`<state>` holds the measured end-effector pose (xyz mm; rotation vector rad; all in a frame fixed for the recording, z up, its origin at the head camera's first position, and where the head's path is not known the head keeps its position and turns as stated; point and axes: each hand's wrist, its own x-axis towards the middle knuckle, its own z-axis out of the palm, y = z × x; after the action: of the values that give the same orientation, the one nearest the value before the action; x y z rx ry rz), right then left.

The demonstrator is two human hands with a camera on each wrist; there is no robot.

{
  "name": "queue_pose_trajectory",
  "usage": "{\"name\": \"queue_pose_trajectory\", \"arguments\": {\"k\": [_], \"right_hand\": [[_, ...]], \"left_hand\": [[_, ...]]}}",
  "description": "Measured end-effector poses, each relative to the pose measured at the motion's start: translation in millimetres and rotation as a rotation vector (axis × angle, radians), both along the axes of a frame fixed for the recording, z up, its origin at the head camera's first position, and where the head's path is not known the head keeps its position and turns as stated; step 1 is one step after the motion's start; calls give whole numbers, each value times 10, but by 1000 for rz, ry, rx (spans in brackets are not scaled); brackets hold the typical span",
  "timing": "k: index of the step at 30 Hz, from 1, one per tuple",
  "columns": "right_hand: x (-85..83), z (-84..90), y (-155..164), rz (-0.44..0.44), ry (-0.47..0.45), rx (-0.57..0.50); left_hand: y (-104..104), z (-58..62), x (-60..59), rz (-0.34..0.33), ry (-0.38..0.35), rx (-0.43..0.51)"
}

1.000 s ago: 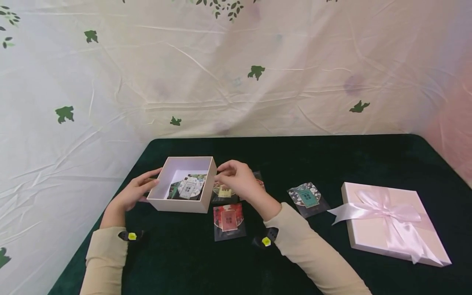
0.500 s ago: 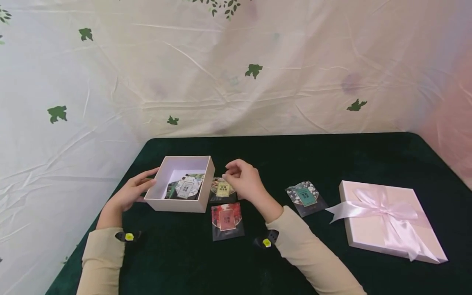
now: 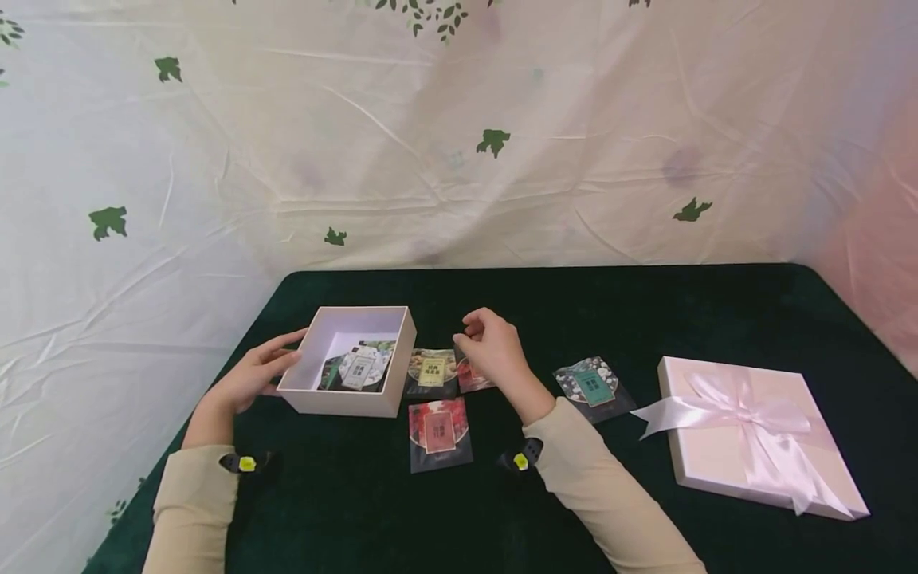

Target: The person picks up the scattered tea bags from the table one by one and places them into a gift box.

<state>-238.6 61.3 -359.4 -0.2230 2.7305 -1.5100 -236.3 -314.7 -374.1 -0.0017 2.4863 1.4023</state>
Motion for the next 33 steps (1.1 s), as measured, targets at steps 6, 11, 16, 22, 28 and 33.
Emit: {"name": "queue_pose_trajectory", "arguments": {"k": [6,11,16,22,28,33], "right_hand": [[-91,-107,47,-28,-32,74],[-174,-191,97,-49,-98,140],[-238,-261,118,-44,-186,190],[-261,-322,126,-39,-221,224],[-277,-381,132,-39,-196,300],[-286,-412,135,-51,-224,320]], "left_hand": [[-8,-7,6,-1,10,-1],[-13,-14,1,0,15,4],[-7,-14,5,1,13,5],[-8,-12,7,5,13,2],[-8,-12,1,4,11,-1],[4,-2,4,5,4,0]]}}
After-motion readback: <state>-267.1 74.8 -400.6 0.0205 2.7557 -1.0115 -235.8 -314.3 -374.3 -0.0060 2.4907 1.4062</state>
